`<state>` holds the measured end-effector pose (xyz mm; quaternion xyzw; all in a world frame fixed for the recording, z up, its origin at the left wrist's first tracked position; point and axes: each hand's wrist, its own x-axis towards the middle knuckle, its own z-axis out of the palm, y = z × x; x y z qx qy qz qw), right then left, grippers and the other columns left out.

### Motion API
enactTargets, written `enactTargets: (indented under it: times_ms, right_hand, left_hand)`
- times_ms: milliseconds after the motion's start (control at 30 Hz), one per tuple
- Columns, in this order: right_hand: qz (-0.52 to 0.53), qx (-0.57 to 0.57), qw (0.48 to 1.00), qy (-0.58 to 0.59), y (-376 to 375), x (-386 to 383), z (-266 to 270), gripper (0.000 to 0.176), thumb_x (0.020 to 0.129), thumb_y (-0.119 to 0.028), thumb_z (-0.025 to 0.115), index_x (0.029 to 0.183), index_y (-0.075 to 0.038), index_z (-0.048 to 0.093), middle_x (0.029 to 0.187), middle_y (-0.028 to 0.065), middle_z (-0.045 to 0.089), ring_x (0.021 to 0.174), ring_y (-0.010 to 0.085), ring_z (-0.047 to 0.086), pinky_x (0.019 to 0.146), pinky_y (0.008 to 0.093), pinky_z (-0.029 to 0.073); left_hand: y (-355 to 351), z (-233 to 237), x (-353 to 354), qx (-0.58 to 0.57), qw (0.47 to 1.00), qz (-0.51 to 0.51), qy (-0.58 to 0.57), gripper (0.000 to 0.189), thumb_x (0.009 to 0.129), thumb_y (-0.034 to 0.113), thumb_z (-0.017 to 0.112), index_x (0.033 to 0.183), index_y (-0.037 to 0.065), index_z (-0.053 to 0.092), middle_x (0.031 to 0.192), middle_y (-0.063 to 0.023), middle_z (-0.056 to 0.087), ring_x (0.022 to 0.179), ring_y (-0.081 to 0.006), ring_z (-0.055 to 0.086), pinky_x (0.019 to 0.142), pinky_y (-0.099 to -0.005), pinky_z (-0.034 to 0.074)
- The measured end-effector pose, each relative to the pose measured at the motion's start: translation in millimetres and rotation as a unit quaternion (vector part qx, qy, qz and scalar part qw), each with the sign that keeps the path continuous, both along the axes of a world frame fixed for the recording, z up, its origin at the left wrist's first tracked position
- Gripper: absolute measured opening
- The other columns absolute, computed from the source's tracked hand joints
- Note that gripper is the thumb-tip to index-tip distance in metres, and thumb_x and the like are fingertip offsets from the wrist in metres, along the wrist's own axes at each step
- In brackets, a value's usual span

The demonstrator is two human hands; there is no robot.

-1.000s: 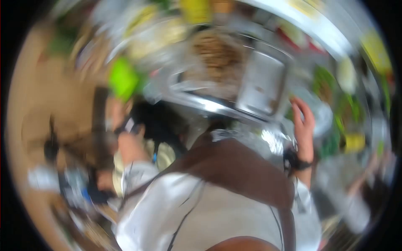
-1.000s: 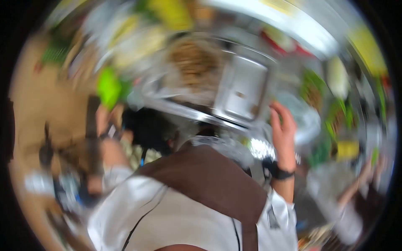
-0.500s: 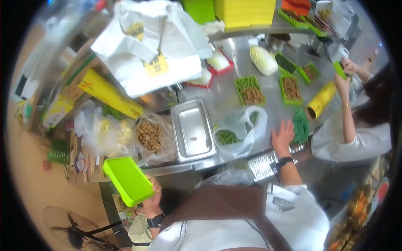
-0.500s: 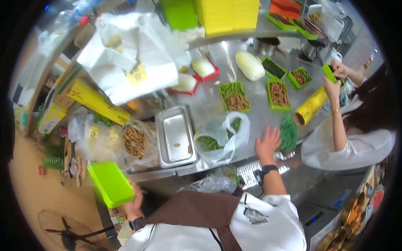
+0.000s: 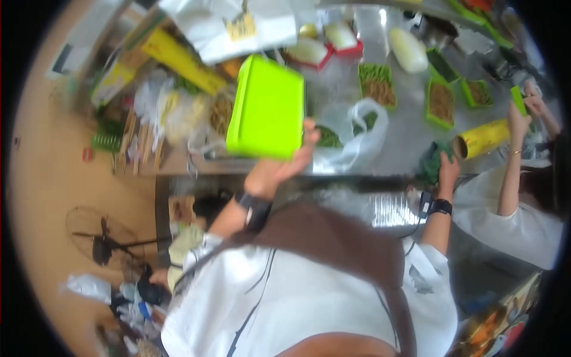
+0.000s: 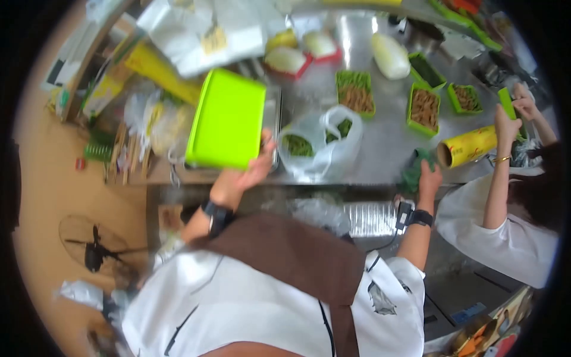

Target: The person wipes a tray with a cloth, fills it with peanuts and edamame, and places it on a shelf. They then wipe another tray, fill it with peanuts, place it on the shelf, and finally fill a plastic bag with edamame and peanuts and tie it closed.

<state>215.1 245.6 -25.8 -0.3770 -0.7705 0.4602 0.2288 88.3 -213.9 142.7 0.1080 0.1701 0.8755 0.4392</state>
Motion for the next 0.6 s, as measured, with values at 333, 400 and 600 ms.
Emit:
enactTargets:
  times_ms: [333,400,600]
  right_hand:
    - [0.218,0.094,0.885,0.401,-190,-7,204,0.042,0.075,-0.009,0.066,0.115,-0.002,0.053,0.108,0.0108,0.054,0.096,0.0229,0.053,0.084,0.0344,0.044]
    - [0.342,0.216,0.847,0.346,-222,-23,225,0.05,0.069,-0.015,0.069,0.115,-0.002,0.051,0.11,0.0165,0.049,0.104,0.0343,0.046,0.091,0.0434,0.036]
    - [0.215,0.122,0.885,0.394,-195,-96,221,0.04,0.079,-0.02,0.063,0.113,-0.004,0.051,0.103,0.0175,0.051,0.097,0.0351,0.049,0.088,0.0428,0.039]
  left_hand:
    - [106,-2,7,0.016,0.993,-0.101,0.064,0.031,0.089,0.022,0.055,0.114,0.002,0.05,0.103,-0.0064,0.053,0.091,-0.0182,0.053,0.077,-0.0277,0.049]
    - [107,1,11,-0.153,0.847,0.128,0.493,0.039,0.088,0.013,0.056,0.125,0.005,0.046,0.124,-0.0078,0.049,0.112,-0.0187,0.049,0.091,-0.032,0.045]
    - [118,18,11,-0.067,0.966,-0.076,0.238,0.035,0.086,0.024,0.058,0.115,0.006,0.051,0.108,-0.01,0.054,0.104,-0.024,0.053,0.086,-0.0402,0.044]
